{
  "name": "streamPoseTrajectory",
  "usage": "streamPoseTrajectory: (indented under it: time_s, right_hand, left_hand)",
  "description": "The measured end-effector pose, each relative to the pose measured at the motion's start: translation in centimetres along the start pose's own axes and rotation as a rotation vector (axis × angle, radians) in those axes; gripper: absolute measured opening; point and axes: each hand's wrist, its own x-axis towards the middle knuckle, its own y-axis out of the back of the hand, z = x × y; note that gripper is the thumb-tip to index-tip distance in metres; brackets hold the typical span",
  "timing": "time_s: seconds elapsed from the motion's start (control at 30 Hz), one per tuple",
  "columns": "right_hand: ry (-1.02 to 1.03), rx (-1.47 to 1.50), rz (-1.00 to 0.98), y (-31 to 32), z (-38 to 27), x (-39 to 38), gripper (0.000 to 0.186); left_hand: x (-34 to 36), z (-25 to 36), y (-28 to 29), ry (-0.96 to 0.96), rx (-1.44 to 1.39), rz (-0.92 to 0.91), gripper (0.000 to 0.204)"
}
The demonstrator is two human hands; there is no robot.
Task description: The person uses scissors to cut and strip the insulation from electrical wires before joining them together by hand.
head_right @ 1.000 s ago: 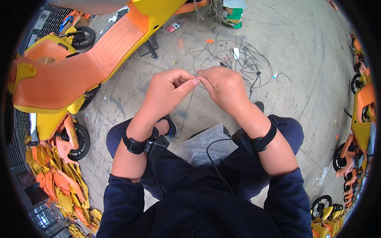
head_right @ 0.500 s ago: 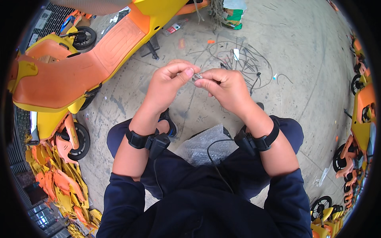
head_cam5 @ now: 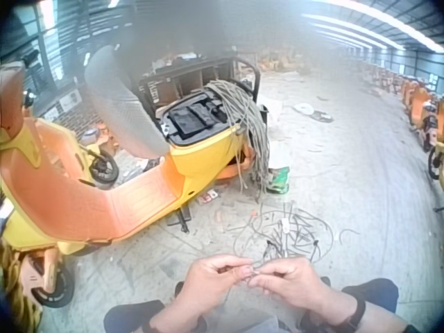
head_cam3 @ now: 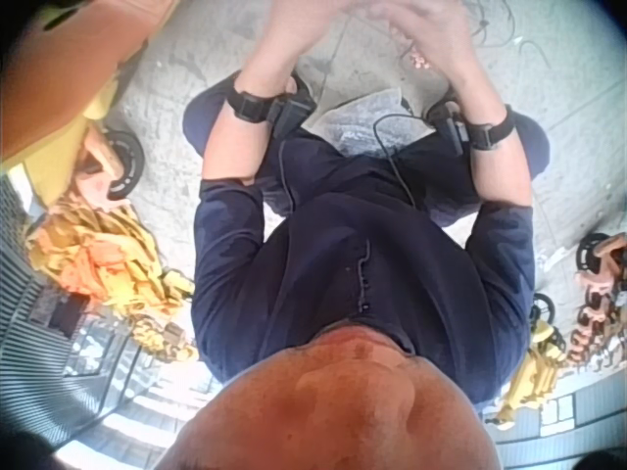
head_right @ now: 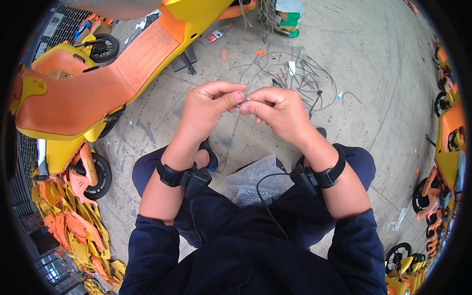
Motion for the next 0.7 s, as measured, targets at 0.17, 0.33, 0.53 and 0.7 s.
streamPoseTrajectory:
  time_s: [0.17, 0.33, 0.53, 0.7]
  right_hand:
    - [-0.111, 0.073, 0.053, 0.1, 0.0, 0.4, 0.015]
    - [-0.140, 0.172, 0.158, 0.1, 0.5, 0.7, 0.019]
    - [-0.265, 0.023, 0.123, -0.8, -0.4, 0.6, 0.024]
    - [-0.360, 0.264, -0.056, 0.9, 0.3, 1.1, 0.034]
  left_hand:
    - [-0.3, 0.3, -0.6, -0.055, 0.104, -0.059, 0.026]
    - [-0.6, 0.0, -1.2, -0.147, 0.205, -0.099, 0.025]
    - [-0.4, -0.8, -0.7, -0.220, 0.548, 0.010, 0.017]
    - [-0.1, -0.6, -1.0, -0.397, 0.638, 0.071, 0.008]
